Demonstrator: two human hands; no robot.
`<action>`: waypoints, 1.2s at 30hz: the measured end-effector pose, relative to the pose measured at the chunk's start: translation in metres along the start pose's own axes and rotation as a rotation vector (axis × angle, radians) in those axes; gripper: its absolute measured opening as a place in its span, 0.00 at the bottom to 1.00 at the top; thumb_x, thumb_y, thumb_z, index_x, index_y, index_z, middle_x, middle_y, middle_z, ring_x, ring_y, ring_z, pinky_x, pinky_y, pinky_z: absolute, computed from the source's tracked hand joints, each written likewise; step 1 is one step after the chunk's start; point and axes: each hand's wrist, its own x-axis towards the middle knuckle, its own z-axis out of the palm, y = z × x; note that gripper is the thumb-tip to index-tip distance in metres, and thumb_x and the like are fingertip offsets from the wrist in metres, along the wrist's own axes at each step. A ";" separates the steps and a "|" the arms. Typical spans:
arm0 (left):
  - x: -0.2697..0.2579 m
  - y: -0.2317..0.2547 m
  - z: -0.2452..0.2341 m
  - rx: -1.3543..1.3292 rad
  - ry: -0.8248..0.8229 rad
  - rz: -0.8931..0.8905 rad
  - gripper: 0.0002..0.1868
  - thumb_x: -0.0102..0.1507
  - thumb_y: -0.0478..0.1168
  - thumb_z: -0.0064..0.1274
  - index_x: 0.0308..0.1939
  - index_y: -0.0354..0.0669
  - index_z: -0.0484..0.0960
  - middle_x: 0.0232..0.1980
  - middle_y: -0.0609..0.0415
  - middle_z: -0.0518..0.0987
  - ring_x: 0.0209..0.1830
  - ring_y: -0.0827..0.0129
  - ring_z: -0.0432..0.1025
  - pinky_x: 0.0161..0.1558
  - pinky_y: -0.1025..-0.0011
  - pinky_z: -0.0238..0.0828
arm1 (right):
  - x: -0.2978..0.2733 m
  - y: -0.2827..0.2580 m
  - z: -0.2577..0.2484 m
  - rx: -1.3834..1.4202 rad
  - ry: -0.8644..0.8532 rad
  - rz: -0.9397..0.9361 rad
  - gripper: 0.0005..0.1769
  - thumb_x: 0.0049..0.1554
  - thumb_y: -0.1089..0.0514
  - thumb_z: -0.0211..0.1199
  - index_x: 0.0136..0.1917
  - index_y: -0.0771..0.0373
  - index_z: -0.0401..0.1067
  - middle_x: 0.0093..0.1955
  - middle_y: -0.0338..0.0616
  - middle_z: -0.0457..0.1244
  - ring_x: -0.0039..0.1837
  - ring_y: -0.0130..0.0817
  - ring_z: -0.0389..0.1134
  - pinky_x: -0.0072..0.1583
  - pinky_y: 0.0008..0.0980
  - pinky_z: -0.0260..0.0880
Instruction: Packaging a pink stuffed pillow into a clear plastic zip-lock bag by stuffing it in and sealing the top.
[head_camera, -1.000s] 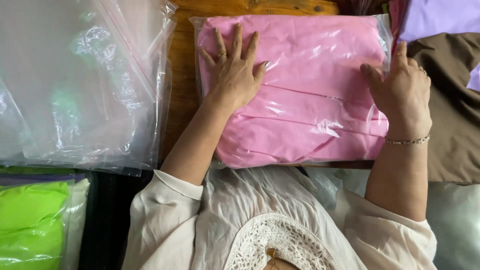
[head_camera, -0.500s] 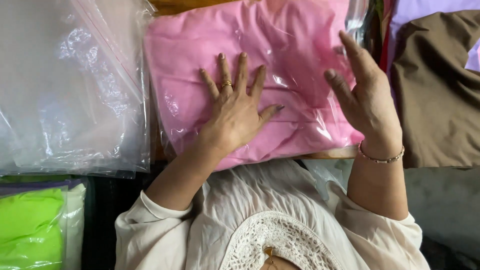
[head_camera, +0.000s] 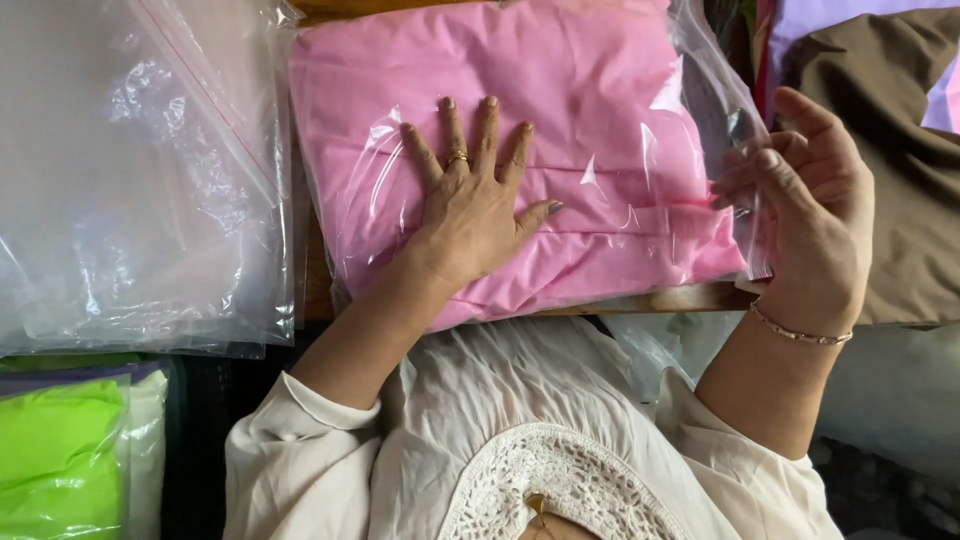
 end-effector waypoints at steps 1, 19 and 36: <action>0.001 0.000 -0.001 -0.007 -0.011 -0.002 0.43 0.60 0.71 0.17 0.72 0.54 0.40 0.74 0.42 0.33 0.70 0.32 0.28 0.59 0.28 0.17 | -0.001 0.002 -0.003 0.039 -0.101 0.005 0.25 0.63 0.65 0.50 0.72 0.66 0.51 0.50 0.49 0.60 0.46 0.31 0.65 0.48 0.26 0.72; -0.023 0.027 -0.033 -0.061 -0.208 0.028 0.48 0.56 0.74 0.16 0.72 0.52 0.35 0.74 0.44 0.25 0.69 0.35 0.18 0.59 0.29 0.13 | -0.015 0.047 -0.015 -0.326 0.159 0.167 0.08 0.59 0.67 0.60 0.45 0.63 0.62 0.34 0.39 0.59 0.33 0.22 0.61 0.32 0.20 0.64; 0.049 0.029 -0.045 -0.073 0.079 0.124 0.42 0.62 0.69 0.20 0.73 0.48 0.46 0.73 0.39 0.33 0.69 0.36 0.23 0.59 0.27 0.17 | 0.020 0.020 -0.006 -0.707 -0.098 0.174 0.30 0.61 0.61 0.53 0.72 0.69 0.48 0.35 0.46 0.62 0.35 0.33 0.65 0.36 0.31 0.66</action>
